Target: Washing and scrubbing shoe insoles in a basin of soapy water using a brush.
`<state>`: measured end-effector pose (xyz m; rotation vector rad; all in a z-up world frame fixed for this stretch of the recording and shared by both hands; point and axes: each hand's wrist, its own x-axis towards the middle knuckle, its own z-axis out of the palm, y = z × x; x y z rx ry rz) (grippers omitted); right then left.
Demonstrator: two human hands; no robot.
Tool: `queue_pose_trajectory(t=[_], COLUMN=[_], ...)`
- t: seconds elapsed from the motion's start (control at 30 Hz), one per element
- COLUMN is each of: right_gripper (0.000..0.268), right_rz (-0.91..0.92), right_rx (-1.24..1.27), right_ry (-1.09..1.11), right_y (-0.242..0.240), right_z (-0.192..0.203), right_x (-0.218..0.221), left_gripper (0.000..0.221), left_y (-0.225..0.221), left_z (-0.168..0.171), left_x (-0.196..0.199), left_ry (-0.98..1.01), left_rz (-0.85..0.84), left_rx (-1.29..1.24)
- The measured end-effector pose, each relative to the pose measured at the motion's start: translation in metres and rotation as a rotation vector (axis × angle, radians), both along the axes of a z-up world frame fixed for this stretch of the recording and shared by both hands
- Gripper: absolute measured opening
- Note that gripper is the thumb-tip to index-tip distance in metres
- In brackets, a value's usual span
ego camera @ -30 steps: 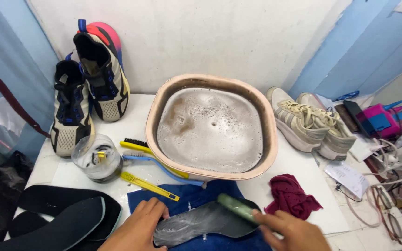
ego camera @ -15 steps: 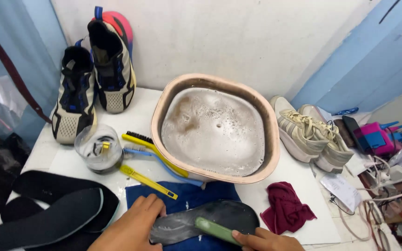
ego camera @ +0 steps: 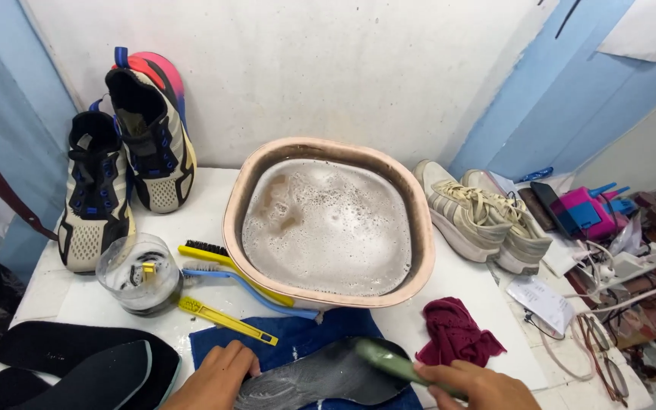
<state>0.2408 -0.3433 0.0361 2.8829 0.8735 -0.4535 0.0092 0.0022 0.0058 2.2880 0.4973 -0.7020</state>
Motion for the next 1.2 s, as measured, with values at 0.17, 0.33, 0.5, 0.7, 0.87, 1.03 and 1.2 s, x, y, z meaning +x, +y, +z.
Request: queue_pose_trajectory(t=[0.17, 0.33, 0.5, 0.7, 0.87, 1.03, 1.2], right_gripper=[0.043, 0.051, 0.04, 0.036, 0.039, 0.052, 0.045], right_rz=[0.399, 0.271, 0.205, 0.227, 0.287, 0.375, 0.472], right_rx=[0.275, -0.154, 0.327, 0.098, 0.128, -0.239, 0.062], right_ry=[-0.019, 0.499, 0.037, 0.069, 0.041, 0.365, 0.067], right_y=[0.018, 0.031, 0.028, 0.025, 0.041, 0.037, 0.041], right_z=[-0.05, 0.009, -0.023, -0.004, -0.018, -0.011, -0.042], right_x=[-0.002, -0.001, -0.007, -0.023, -0.026, 0.01, -0.004], left_gripper=[0.069, 0.073, 0.057, 0.063, 0.043, 0.059, 0.068], left_y=[0.003, 0.0, -0.007, -0.001, -0.001, 0.005, 0.002], left_z=[-0.017, -0.013, -0.001, -0.016, -0.007, -0.004, -0.01], left_x=[-0.004, -0.005, -0.014, -0.015, -0.011, -0.005, -0.01], left_ry=[-0.059, -0.061, -0.185, -0.194, -0.161, -0.091, -0.147], left_rz=[-0.017, 0.042, -0.039, -0.086, -0.06, -0.043, -0.042], left_rx=[-0.013, 0.02, 0.085, 0.091, 0.048, -0.04, -0.023])
